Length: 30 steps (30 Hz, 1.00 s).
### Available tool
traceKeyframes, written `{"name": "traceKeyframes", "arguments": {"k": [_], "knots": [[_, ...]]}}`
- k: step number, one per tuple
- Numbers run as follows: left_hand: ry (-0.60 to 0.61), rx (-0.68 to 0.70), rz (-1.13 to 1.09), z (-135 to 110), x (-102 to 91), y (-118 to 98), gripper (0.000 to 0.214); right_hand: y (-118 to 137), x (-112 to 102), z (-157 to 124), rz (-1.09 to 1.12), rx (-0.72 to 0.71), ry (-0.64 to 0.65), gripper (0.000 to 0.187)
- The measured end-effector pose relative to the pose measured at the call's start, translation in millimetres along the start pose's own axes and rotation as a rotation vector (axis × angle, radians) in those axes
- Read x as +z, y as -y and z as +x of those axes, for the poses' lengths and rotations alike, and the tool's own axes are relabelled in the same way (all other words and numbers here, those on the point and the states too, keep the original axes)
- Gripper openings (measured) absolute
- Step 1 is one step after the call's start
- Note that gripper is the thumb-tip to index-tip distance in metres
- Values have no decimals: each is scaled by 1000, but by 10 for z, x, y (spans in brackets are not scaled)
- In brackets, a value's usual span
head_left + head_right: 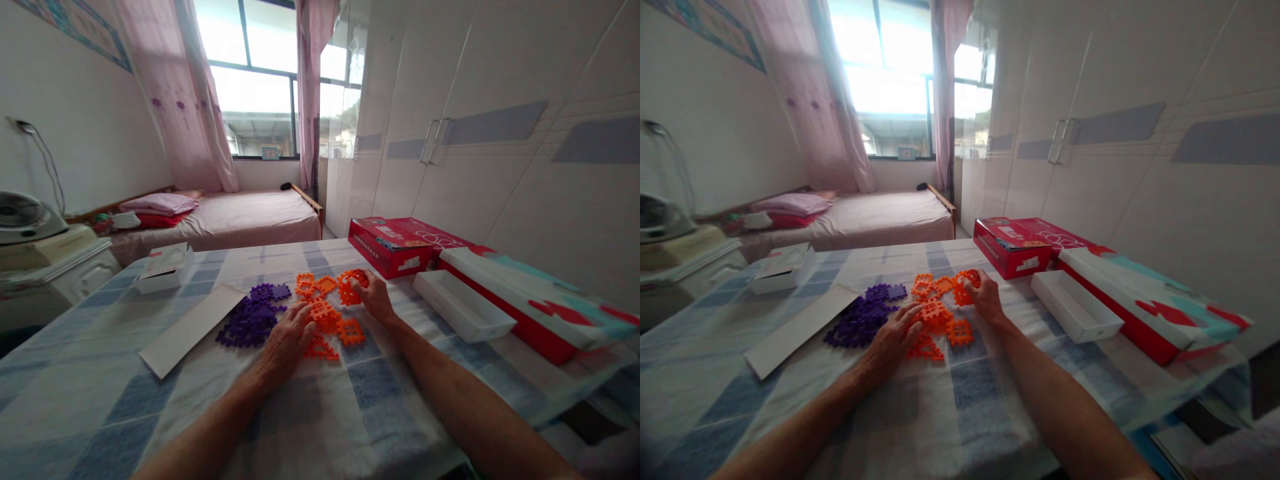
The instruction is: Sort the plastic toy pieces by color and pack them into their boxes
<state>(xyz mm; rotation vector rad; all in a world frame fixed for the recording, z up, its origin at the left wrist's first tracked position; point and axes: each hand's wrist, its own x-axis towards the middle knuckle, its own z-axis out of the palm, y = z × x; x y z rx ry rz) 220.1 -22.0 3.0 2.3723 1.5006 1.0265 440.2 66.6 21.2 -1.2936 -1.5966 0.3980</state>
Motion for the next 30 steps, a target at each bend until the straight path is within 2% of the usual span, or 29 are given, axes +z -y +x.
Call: {"name": "traceKeyframes", "arguments": {"k": [2,4,6,9,11,14,17,20,24,27,30], "knots": [[-18,-34,71,-5,9,32,41,-8,-151,76,16,20,-66,41],[-28,-81,142,-9,19,67,44,7,-424,158,-18,4,-160,45],[-11,-110,197,-11,31,94,47,8,-799,218,-126,-23,-278,48],[26,-113,248,-10,42,101,50,-84,-1391,240,-411,-26,-434,48],[44,-113,271,-6,41,88,49,-211,-1695,217,-607,31,-445,47],[69,-122,299,3,25,62,49,-426,-1930,153,-837,144,-325,46],[76,-131,313,6,2,43,47,-568,-1968,81,-921,189,-125,47],[62,-123,319,3,-17,31,46,-564,-1934,37,-880,182,12,51],[44,-141,350,3,-21,10,45,-347,-1777,69,-802,147,-34,44],[49,-146,376,10,-13,-2,43,-119,-1431,140,-584,32,50,43],[60,-132,386,13,-7,-6,42,90,-852,208,-429,-165,240,48]]}}
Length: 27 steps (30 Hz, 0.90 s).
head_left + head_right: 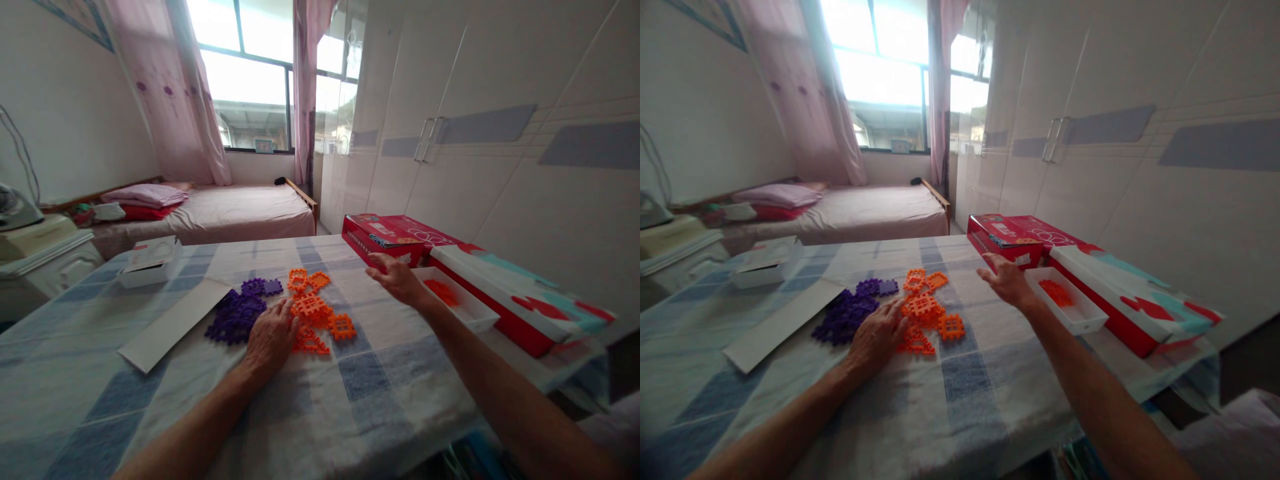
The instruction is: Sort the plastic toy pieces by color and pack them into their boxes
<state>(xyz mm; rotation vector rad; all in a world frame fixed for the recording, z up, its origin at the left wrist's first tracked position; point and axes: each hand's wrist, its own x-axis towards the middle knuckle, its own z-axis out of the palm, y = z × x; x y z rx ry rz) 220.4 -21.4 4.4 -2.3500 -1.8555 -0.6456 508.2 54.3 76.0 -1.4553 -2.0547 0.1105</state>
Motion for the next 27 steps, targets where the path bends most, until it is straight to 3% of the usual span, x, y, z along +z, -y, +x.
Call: {"name": "traceKeyframes", "arguments": {"k": [3,6,10,15,17,22,27], "knots": [[-1,-2,-8,-1,-7,-2,41,407,513,257,45,-154,136,52],[9,-5,-15,0,-11,3,41,743,957,494,5,-168,289,58],[12,4,-29,6,9,23,42,954,1263,685,-105,-143,405,57],[-5,13,-92,5,26,23,41,854,1175,608,-94,-254,513,27],[-17,23,-126,-3,19,6,39,779,1056,485,-78,-295,523,26],[-10,41,-219,-25,20,-47,37,654,778,79,50,-246,496,46],[-15,59,-382,-38,47,-56,39,674,720,-195,130,-203,543,95]]}}
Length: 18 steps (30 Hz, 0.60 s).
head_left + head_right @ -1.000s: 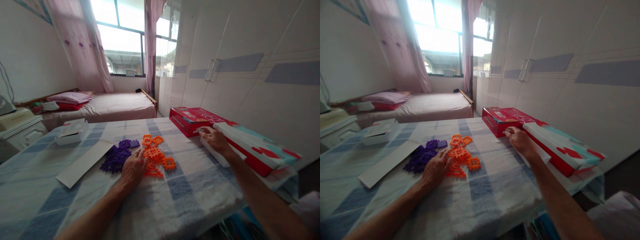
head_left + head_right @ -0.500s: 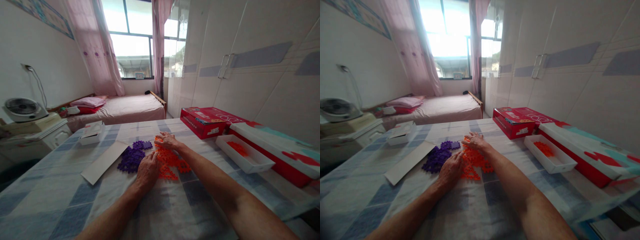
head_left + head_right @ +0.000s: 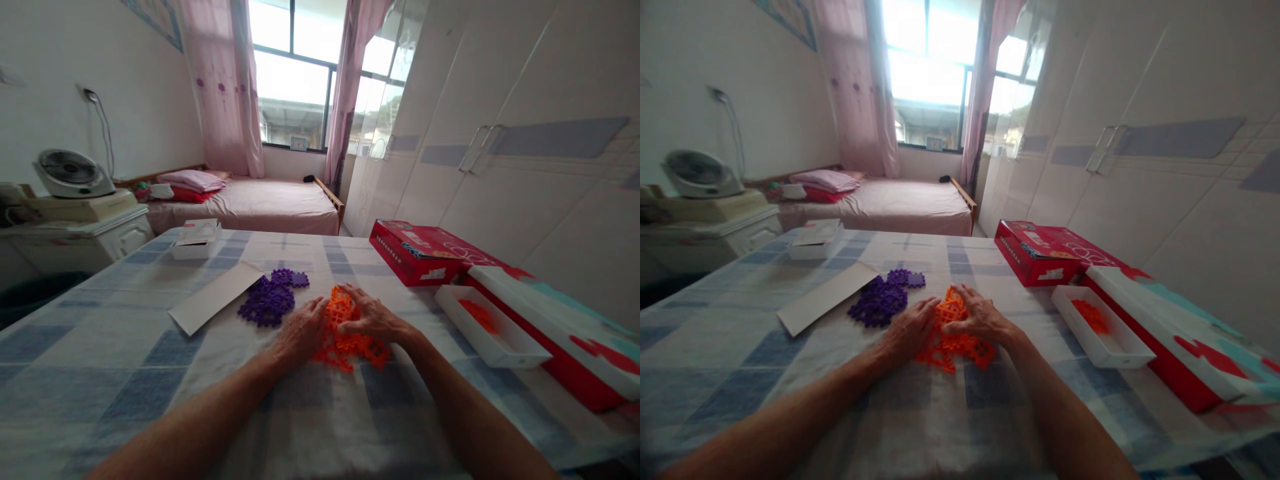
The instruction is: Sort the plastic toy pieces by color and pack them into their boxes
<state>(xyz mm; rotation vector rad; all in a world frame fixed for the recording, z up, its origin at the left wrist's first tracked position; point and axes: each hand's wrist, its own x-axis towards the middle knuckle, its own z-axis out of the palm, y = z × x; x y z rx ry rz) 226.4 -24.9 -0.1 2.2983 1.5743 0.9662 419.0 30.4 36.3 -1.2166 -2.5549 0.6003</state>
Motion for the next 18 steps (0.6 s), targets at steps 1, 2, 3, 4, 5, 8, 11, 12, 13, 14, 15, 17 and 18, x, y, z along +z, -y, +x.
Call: {"name": "traceKeyframes", "arguments": {"k": [1,2,3,4,5,8,11,12,13,14,15,17,18], "knots": [[4,12,-58,-2,-4,1,40,23,28,-9,-7,-3,20,101],[10,23,-123,-3,-11,1,41,48,55,-9,-20,-8,34,104],[15,32,-191,-3,-21,0,41,74,79,-4,-35,-18,38,106],[16,34,-258,-1,-31,0,42,100,98,3,-49,-32,33,105],[12,26,-325,2,-41,1,41,124,111,10,-61,-49,20,102],[-12,-53,-515,17,-55,15,41,174,117,19,-85,-99,-29,83],[-20,-117,-623,28,-49,33,42,181,114,17,-127,-105,-74,68],[-25,-119,-632,29,-46,35,42,175,117,16,-137,-108,-92,65],[-31,-116,-632,30,-44,36,41,167,121,15,-144,-111,-110,63],[-39,-114,-626,31,-43,35,41,157,126,14,-147,-114,-125,60],[-47,-115,-618,31,-43,31,41,147,129,12,-147,-118,-134,59],[-53,-137,-613,31,-53,19,42,131,131,4,-130,-133,-124,61],[-48,-154,-626,31,-64,9,44,128,131,-1,-115,-146,-106,66]]}}
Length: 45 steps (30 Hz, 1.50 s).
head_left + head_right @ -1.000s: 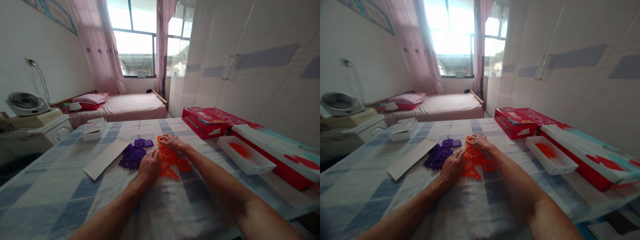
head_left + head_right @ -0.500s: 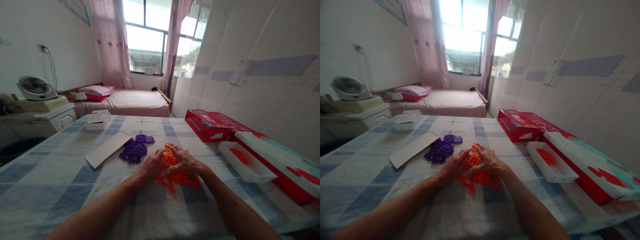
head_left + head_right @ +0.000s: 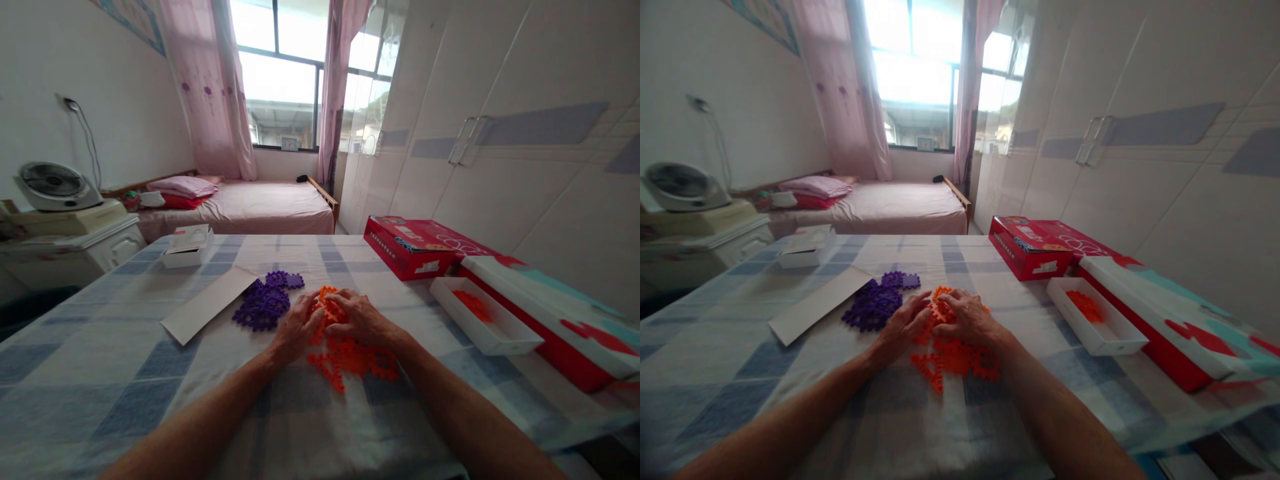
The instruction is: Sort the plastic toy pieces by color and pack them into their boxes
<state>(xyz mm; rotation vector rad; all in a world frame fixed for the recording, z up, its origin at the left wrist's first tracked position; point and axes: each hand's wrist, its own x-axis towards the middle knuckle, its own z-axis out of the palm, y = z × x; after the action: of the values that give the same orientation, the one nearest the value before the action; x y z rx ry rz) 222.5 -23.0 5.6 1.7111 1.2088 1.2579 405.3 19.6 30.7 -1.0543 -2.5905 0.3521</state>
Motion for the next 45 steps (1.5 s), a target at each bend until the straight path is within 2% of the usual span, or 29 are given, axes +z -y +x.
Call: {"name": "traceKeyframes", "arguments": {"k": [3,6,9,15,20,24,29,32,34,36,39,42,45], "knots": [[16,-56,-80,-8,-25,-67,50,14,-1,-12,39,-29,42,81],[0,-88,-132,-17,-62,-135,52,46,11,-11,18,-29,24,80],[-70,-95,-177,-17,-82,-154,48,64,27,-7,26,-37,-18,78],[-88,-148,-441,-10,-42,-113,50,60,67,19,180,0,-99,49],[-103,-168,-498,-15,-35,-99,50,32,68,53,323,26,-186,32],[-133,-181,-481,-1,-47,-82,51,-8,9,47,415,39,-252,25],[-117,-193,-446,16,-56,-25,53,-43,-95,53,666,189,-355,24],[-95,-196,-441,28,-68,27,53,-96,-252,35,852,243,-469,28],[-83,-193,-443,35,-79,58,53,-172,-450,-43,889,268,-573,30],[-86,-195,-450,40,-86,82,54,-296,-718,-207,797,307,-697,32],[-95,-198,-456,46,-86,100,55,-580,-1157,-610,549,391,-865,35],[-91,-199,-444,49,-78,99,54,-928,-1494,-1089,394,500,-850,43],[-90,-201,-434,52,-74,95,55,-1231,-1647,-1476,129,650,-736,36]]}}
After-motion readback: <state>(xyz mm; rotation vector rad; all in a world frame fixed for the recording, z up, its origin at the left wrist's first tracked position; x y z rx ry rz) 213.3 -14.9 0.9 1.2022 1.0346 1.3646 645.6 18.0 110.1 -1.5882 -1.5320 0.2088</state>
